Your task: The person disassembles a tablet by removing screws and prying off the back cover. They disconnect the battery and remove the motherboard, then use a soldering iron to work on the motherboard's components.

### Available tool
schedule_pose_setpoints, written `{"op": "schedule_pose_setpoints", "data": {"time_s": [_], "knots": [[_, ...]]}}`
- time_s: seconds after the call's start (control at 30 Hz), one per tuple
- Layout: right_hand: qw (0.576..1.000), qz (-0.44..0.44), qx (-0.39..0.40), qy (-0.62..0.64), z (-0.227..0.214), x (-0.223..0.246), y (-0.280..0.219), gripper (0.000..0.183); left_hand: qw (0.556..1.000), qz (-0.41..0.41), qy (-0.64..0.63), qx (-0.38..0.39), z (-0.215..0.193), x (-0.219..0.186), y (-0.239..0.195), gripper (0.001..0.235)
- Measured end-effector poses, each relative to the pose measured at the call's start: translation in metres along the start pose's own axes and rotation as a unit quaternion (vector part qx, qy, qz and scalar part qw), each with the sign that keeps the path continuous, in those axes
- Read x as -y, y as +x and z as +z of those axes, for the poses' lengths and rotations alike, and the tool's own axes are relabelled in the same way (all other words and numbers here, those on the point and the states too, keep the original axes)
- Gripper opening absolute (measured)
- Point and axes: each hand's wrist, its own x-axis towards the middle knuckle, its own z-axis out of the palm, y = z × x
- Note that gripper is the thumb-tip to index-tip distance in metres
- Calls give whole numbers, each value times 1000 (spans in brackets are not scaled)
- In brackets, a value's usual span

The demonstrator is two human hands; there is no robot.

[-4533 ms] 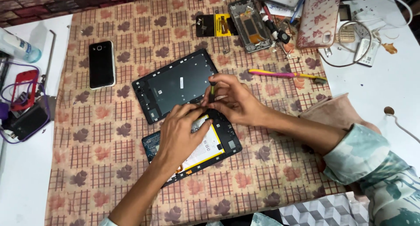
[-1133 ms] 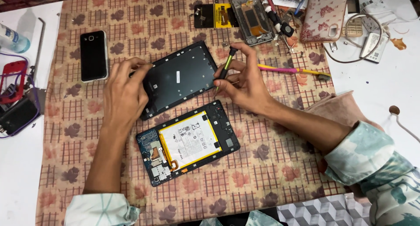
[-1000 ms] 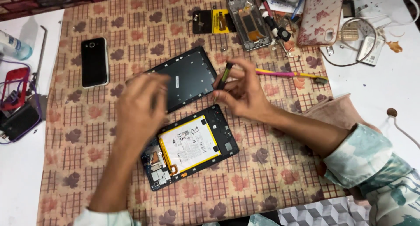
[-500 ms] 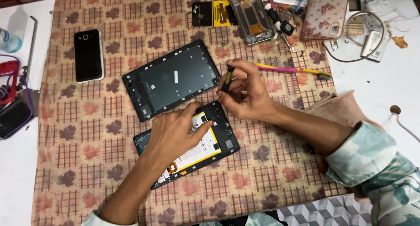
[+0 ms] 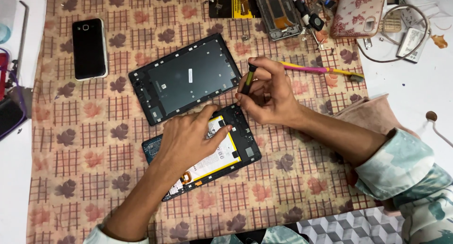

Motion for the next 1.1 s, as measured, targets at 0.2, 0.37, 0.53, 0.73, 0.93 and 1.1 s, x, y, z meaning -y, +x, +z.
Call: {"op": "schedule_pose_setpoints", "data": {"time_s": [0.2,0.37,0.53,0.73,0.93,1.1], "knots": [[999,-27,9,-37,2,1,-1,69,1000,3,-1,3,0,0,0,45],[999,-43,5,-12,3,-2,0,69,1000,-3,0,8,0,1,0,45],[999,-38,-1,-24,2,-4,-1,69,1000,8,1,-4,0,1,-1,44],[998,-47,26,-14,1,-3,-2,70,1000,16,1,-10,1,2,0,44],[997,-21,76,11,-2,-2,-1,79,1000,-13,15,21,1,3,0,45],[992,33,99,74,-4,2,0,77,1000,21,3,-16,2,3,0,42]]}}
